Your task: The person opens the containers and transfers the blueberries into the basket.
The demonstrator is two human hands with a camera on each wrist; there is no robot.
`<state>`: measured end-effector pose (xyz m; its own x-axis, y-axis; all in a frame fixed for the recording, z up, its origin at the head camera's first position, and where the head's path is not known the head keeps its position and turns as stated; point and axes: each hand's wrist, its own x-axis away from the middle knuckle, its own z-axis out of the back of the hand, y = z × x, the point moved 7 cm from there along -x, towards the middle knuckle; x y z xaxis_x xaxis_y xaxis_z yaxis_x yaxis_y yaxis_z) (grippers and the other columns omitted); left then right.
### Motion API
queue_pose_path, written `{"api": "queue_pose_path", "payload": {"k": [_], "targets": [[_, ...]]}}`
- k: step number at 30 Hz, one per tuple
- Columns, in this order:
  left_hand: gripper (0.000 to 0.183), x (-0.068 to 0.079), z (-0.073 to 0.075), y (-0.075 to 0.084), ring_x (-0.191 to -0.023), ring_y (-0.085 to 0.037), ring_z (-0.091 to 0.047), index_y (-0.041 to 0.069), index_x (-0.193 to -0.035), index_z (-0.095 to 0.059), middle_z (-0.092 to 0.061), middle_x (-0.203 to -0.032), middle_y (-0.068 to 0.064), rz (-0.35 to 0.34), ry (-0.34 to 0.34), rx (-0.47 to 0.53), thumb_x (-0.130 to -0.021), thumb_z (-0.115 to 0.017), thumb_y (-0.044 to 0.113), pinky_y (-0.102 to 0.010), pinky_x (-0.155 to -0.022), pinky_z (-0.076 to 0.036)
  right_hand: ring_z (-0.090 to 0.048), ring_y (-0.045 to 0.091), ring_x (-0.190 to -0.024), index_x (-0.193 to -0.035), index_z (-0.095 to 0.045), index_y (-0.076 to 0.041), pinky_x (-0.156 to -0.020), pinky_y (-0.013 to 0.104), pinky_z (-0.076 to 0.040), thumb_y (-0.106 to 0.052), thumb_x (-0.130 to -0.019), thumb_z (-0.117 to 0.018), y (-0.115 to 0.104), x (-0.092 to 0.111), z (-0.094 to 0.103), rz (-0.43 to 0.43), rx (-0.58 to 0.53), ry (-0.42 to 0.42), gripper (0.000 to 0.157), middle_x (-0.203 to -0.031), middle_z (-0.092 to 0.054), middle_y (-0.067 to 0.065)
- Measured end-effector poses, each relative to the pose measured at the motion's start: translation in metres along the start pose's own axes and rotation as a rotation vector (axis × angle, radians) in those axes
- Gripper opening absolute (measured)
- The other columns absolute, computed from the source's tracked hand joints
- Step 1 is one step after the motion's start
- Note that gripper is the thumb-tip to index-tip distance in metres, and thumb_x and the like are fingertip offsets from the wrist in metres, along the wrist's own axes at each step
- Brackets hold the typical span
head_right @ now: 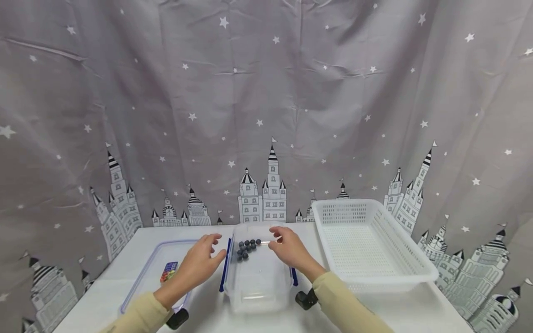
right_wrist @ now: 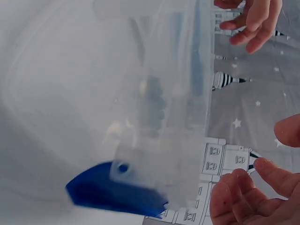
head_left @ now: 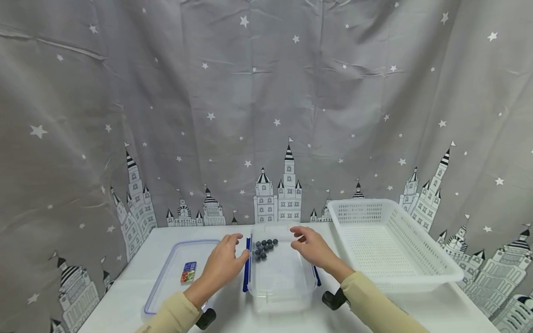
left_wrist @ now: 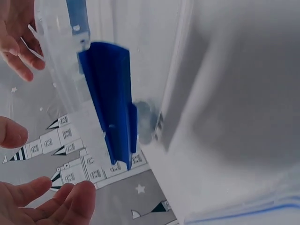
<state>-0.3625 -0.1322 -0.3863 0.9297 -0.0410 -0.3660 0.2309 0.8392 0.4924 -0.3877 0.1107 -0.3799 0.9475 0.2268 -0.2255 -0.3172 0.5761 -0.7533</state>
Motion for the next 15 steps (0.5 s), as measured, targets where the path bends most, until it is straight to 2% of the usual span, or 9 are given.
{"api": "queue_pose_path", "payload": {"k": [4,9,15], "targets": [[0.050,0.004,-0.005,0.002,-0.094,-0.023,-0.065,0.006,-0.135,-0.059,-0.065,-0.118,-0.012,0.024,-0.022,0.032,-0.092,-0.067,0.028,-0.047,-0.084,-0.053,-0.062,0.026,-0.107,-0.133,-0.062,-0.004,-0.088,0.044,-0.051,-0.012,-0.090,-0.063,0.007,0.001,0.005,0.003,0.008,0.040,0.044,-0.124,-0.064,0.013],[0.047,0.009,-0.008,0.006,-0.078,-0.013,-0.061,0.002,-0.130,-0.061,-0.067,-0.107,-0.009,0.015,-0.026,0.070,-0.089,-0.069,0.024,-0.040,-0.074,-0.051,-0.061,0.028,-0.108,-0.132,-0.063,-0.003,-0.088,0.045,-0.051,-0.011,-0.090,-0.063,0.016,0.001,0.008,-0.019,0.015,0.070,0.043,-0.123,-0.064,0.016],[0.042,0.015,-0.014,0.006,-0.071,-0.011,-0.054,0.000,-0.123,-0.063,-0.066,-0.096,-0.008,0.010,-0.036,0.088,-0.087,-0.070,0.020,-0.030,-0.064,-0.047,-0.061,0.033,-0.110,-0.129,-0.064,-0.001,-0.090,0.047,-0.052,-0.009,-0.088,-0.065,0.031,-0.001,0.011,-0.036,0.010,0.113,0.042,-0.122,-0.064,0.019]]}}
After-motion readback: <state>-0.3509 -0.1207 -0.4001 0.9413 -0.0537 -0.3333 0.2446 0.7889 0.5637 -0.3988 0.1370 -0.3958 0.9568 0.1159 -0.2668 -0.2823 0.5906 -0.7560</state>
